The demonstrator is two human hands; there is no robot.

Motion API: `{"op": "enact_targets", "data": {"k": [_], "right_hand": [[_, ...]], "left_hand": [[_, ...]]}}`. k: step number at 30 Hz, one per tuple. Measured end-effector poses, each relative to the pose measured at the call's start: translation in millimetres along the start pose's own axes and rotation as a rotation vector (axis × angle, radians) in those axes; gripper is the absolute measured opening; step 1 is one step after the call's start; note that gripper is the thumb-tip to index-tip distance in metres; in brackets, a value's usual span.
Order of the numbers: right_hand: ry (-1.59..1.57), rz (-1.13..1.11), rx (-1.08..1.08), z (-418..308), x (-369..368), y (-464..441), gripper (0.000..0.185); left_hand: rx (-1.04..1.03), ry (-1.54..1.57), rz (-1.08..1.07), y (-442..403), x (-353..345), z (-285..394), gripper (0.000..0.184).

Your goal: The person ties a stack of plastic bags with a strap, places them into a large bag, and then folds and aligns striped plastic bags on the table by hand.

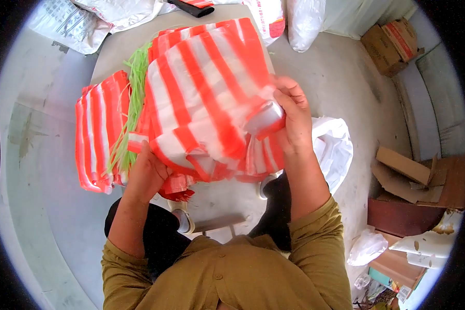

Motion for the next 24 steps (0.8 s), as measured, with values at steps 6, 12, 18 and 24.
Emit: {"op": "enact_targets", "data": {"k": [6,12,18,24], "right_hand": [[-0.025,-0.015,0.023,0,-2,-2,0.022],[-0.048,-0.036,-0.004,1,2,-1,0.022],[-0.055,-0.021,0.01,-1,10,-1,0.022],[0.004,-0.017,0.004,-5,10,3,0.022]], "left_hand": [[-0.049,0.088,-0.055,3,-7,8,0.056],[0.013,0.139,-0.042,1,-16,-4,0.055],[0.038,0.224,-0.191,-3,-24,-11,0.052],[0.049,0.199,-0.147,-9,-26,-13,0.052]]}}
Point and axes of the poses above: each hand's wrist, its own y-axis away from the middle knuckle, its own x-axis out of the back of the hand, z = x × y, the point moved 10 cm from there along -y, towards the middle knuckle, and after that the axes turned 1 degree about -z, right-handed, at the moved point
